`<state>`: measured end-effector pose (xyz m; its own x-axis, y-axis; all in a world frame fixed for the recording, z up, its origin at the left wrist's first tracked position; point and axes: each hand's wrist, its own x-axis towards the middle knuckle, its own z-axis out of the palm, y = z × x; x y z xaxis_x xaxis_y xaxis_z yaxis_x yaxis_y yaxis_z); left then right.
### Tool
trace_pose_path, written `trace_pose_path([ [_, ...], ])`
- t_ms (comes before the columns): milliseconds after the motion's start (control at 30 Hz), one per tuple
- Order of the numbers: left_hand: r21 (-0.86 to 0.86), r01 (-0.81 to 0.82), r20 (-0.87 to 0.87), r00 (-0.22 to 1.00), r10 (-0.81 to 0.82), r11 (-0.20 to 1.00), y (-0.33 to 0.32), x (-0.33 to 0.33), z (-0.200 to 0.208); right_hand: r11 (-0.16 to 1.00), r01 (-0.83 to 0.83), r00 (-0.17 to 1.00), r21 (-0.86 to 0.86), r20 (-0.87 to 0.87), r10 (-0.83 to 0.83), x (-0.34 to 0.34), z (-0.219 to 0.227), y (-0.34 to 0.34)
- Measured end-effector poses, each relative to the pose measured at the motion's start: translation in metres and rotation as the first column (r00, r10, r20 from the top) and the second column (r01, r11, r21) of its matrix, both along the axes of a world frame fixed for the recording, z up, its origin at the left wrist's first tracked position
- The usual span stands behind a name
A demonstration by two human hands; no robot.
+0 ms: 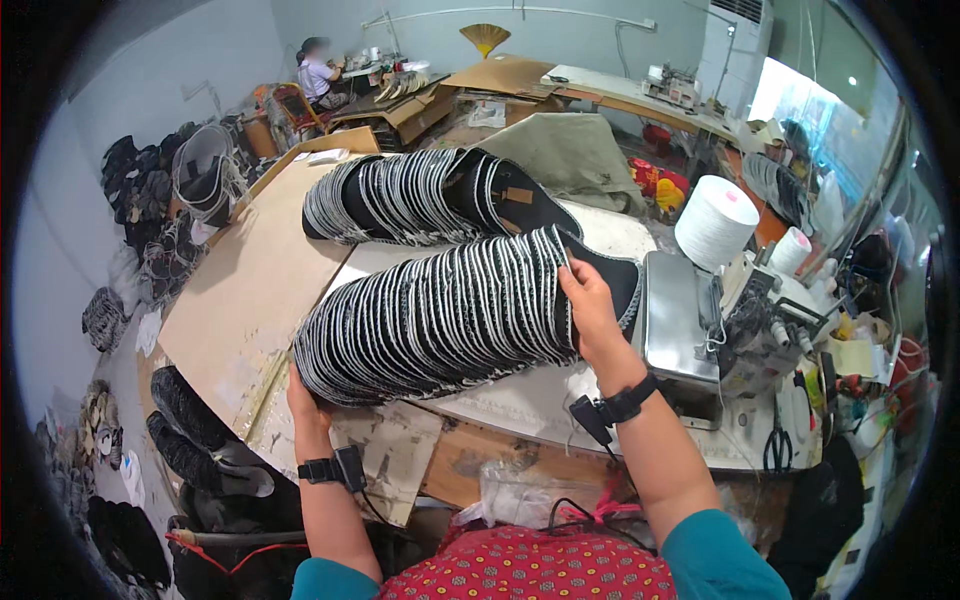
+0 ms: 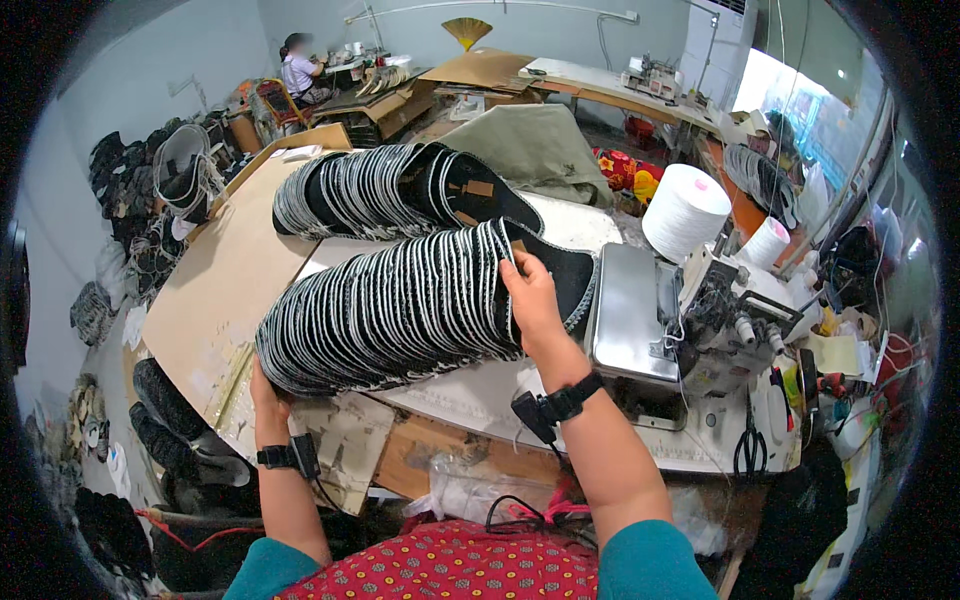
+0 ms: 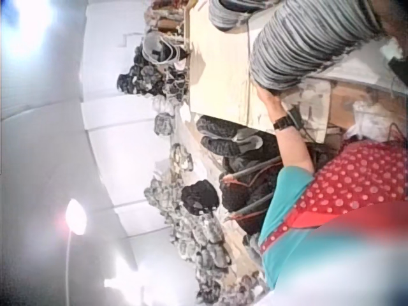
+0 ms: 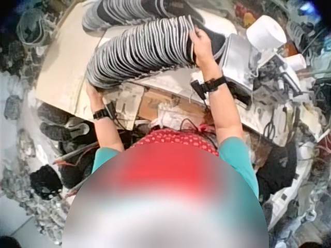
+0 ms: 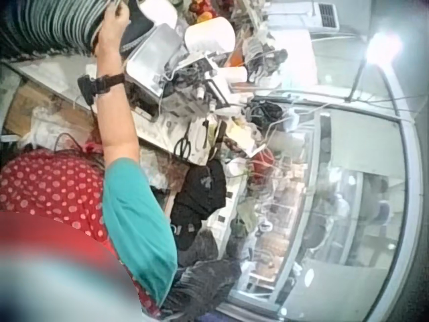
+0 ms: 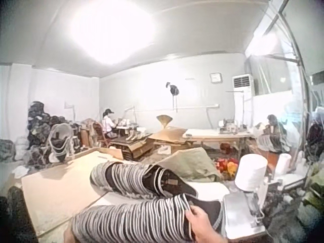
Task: The person retrieves a spool of thread, threads a sewing machine, and sews along the edges of shoe uppers before using shears to trim the excess thread from a stack of the components.
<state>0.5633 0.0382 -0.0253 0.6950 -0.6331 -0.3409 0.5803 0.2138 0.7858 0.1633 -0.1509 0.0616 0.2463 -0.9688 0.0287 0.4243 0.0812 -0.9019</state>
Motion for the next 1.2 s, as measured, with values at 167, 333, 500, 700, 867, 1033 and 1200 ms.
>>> trace_pose_path([
  [167,0.008,-0.011,0.034,0.999,0.011,1.000,0.001,0.003,-0.005,0.888,0.259,0.923,-0.379,-0.173,-0.343,0.007,-0.008,-0.003],
  [333,-0.010,-0.040,0.048,0.998,0.040,0.999,0.000,0.005,-0.008,0.910,0.196,0.950,-0.365,-0.161,-0.269,0.007,-0.005,-0.005],
  [500,-0.033,-0.029,0.054,0.998,0.030,0.999,0.002,0.003,-0.008,0.894,0.192,0.935,-0.406,-0.201,-0.292,0.010,-0.008,-0.010],
  [700,-0.044,-0.045,0.066,0.997,0.048,0.998,0.002,-0.001,-0.005,0.859,0.179,0.915,-0.479,-0.241,-0.325,0.007,-0.005,-0.008],
  [867,-0.058,-0.021,0.109,0.994,0.027,0.998,0.002,0.001,-0.006,0.650,0.076,0.796,-0.756,-0.347,-0.496,0.001,0.007,-0.005],
  [1033,-0.034,-0.011,0.024,1.000,0.012,0.999,0.003,0.004,-0.009,0.667,0.033,0.806,-0.744,-0.375,-0.458,0.000,0.006,-0.009],
  [1200,-0.017,-0.045,0.037,0.998,0.046,0.999,0.003,0.003,-0.009,0.649,0.016,0.809,-0.761,-0.372,-0.456,0.000,0.002,-0.013],
])
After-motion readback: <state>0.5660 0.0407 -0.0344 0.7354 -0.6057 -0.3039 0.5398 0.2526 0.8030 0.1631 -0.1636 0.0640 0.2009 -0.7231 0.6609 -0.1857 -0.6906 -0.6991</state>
